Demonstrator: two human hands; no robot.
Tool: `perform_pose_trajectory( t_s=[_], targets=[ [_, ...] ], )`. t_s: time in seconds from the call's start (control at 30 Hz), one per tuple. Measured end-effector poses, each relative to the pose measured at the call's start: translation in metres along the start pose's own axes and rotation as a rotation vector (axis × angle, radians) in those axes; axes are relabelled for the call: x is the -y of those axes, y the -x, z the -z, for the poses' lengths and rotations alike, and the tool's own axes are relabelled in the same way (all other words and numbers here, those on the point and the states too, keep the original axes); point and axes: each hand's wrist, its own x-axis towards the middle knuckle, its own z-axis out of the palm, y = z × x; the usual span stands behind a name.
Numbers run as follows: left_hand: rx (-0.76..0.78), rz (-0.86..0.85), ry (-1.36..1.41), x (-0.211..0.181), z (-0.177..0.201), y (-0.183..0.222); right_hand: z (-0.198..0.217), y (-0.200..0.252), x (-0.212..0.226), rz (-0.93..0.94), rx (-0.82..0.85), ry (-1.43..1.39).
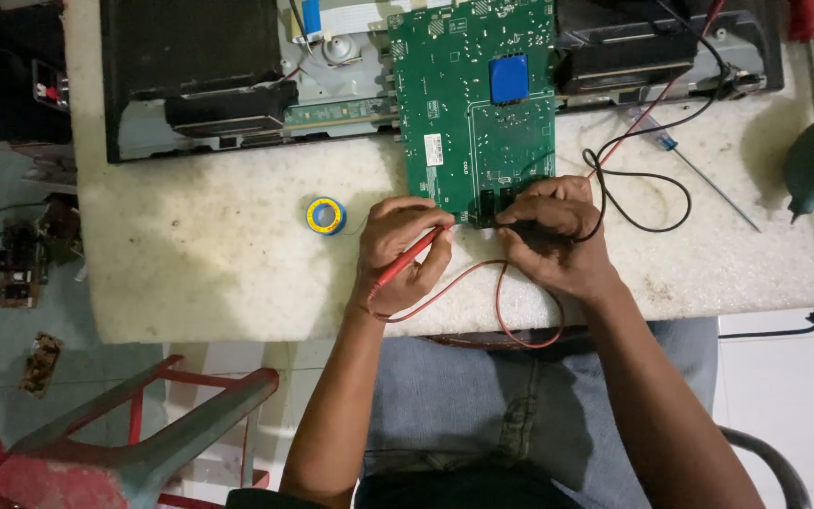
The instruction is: Testing a television main board with a multimeter to diagnose electrical issues.
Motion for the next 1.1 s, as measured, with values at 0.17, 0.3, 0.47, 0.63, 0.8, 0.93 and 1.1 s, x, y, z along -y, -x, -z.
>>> perform_pose_trajectory(
  t_s=[0.17,0.3,0.47,0.63,0.8,0.93,1.1],
  targets=[
    [0.005,-0.009,0.0,0.001,0.0,-0.001,-0.001,0.0,-0.003,0.013,-0.006,-0.026],
    [0.008,-0.01,-0.005,0.002,0.0,0.0,-0.002,0.0,0.0,-0.001,-0.018,-0.027],
    [0.022,-0.007,0.0,0.0,0.0,-0.001,0.0,-0.002,0.001,0.007,-0.01,-0.008],
    [0.018,-0.013,0.002,-0.001,0.002,-0.003,-0.005,0.002,-0.007,0.001,-0.015,-0.019],
    [0.025,-0.006,-0.013,-0.002,0.002,-0.002,-0.001,0.002,-0.004,-0.019,-0.009,-0.005],
    [0.02,-0.005,-0.012,0.0,0.002,-0.001,-0.001,0.002,-0.004,-0.014,-0.009,0.016],
    [0.015,0.023,0.006,0.002,0.0,0.001,-0.002,0.002,-0.002,-0.021,-0.008,0.016]
  ],
)
